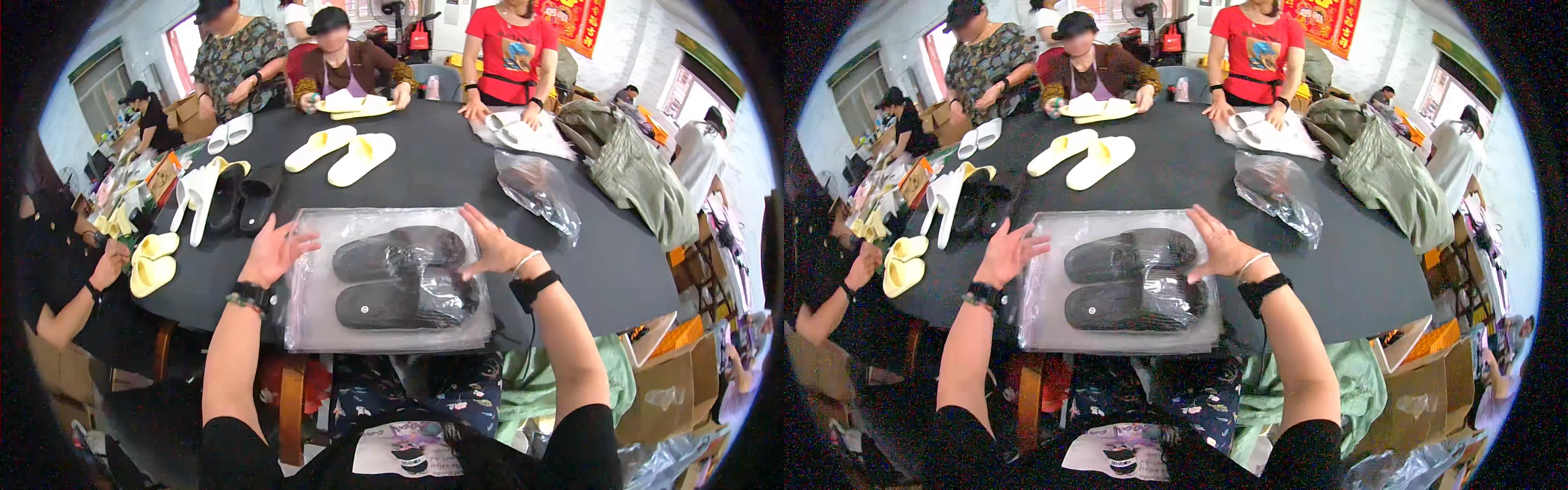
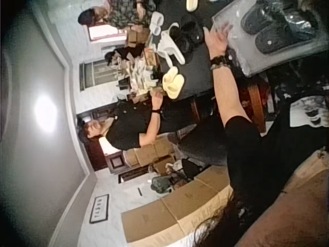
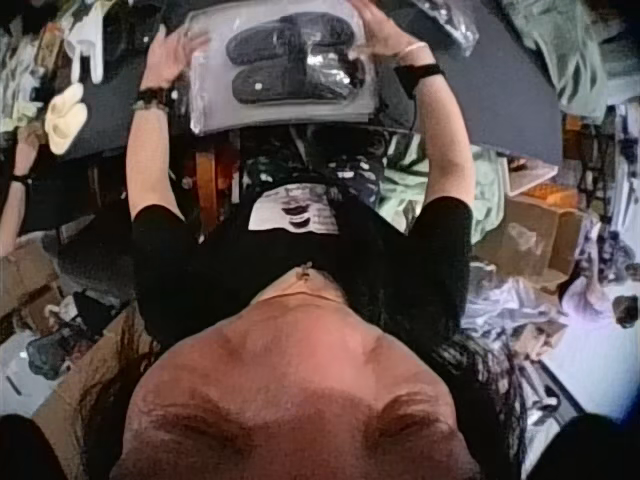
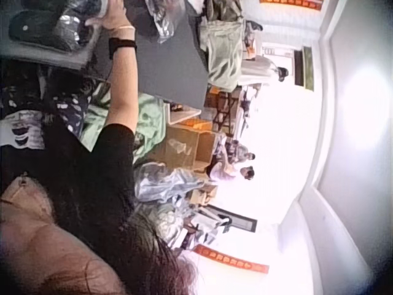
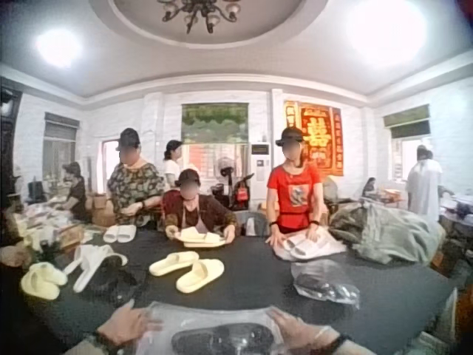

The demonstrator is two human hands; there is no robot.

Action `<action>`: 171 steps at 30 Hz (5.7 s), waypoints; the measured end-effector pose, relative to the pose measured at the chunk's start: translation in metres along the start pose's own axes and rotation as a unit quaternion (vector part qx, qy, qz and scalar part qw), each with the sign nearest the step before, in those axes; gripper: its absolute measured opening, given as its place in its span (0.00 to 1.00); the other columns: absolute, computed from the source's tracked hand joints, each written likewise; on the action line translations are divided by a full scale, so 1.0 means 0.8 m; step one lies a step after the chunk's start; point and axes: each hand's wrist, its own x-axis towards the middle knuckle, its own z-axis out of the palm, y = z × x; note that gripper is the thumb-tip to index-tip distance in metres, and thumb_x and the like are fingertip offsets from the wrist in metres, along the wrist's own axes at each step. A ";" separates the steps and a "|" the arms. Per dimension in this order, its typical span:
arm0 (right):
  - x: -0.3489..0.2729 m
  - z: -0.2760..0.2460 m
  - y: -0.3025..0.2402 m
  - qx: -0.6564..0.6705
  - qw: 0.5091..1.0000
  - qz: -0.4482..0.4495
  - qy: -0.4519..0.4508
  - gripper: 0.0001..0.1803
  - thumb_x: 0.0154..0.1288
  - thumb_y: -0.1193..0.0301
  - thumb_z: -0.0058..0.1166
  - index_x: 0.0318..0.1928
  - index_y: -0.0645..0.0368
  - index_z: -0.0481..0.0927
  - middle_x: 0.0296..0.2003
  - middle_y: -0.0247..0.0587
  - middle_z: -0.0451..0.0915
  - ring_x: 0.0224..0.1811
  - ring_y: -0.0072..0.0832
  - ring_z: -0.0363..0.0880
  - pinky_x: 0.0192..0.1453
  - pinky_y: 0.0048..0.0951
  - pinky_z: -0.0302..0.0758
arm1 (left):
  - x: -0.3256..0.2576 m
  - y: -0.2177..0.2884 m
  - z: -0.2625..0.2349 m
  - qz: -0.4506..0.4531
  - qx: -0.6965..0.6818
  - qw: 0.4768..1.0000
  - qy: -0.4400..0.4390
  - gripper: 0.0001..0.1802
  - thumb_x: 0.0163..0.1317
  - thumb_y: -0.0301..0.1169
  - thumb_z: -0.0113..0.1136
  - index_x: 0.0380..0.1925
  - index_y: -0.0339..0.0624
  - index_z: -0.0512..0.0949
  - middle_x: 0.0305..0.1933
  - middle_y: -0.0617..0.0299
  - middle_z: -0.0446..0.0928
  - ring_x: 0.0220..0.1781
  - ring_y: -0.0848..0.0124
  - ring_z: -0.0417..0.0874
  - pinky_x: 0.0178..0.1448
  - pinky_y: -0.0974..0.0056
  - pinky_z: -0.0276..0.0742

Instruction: The recorder is packing finished slippers into plastic bags at a shared work table.

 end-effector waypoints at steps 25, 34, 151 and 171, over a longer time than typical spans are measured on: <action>0.004 0.029 0.002 -0.086 0.940 0.110 -0.310 0.89 0.28 0.39 0.79 0.77 0.58 0.24 0.80 0.47 0.31 0.82 0.48 0.28 0.82 0.54 0.40 | 0.017 -0.049 0.061 0.021 0.498 0.813 -0.302 0.29 0.68 0.31 0.61 0.69 0.43 0.69 0.64 0.56 0.75 0.54 0.68 0.82 0.60 0.64 0.77; 0.002 0.023 -0.005 -0.096 0.937 0.108 -0.317 0.89 0.28 0.36 0.77 0.77 0.58 0.25 0.80 0.48 0.30 0.82 0.48 0.27 0.82 0.55 0.40 | 0.059 -0.086 0.113 0.268 0.774 0.430 -0.380 0.42 0.62 0.48 0.65 0.67 0.30 0.65 0.75 0.40 0.60 0.78 0.47 0.57 0.80 0.52 0.53; -0.122 0.127 -0.126 -0.105 0.985 0.132 -0.022 0.51 0.67 0.41 0.50 0.74 0.69 0.54 0.77 0.56 0.50 0.81 0.54 0.41 0.76 0.63 0.43 | -0.011 0.257 -0.017 0.277 0.824 0.194 0.455 0.19 0.53 0.42 0.70 0.42 0.43 0.86 0.53 0.49 0.81 0.62 0.49 0.74 0.69 0.37 0.61; -0.124 0.124 -0.126 -0.093 0.985 0.145 0.031 0.47 0.66 0.41 0.52 0.72 0.66 0.60 0.76 0.53 0.54 0.80 0.50 0.45 0.78 0.58 0.45 | -0.109 -0.234 0.122 0.301 0.826 0.475 -0.025 0.38 0.66 0.55 0.57 0.69 0.46 0.67 0.77 0.48 0.57 0.80 0.44 0.49 0.76 0.28 0.37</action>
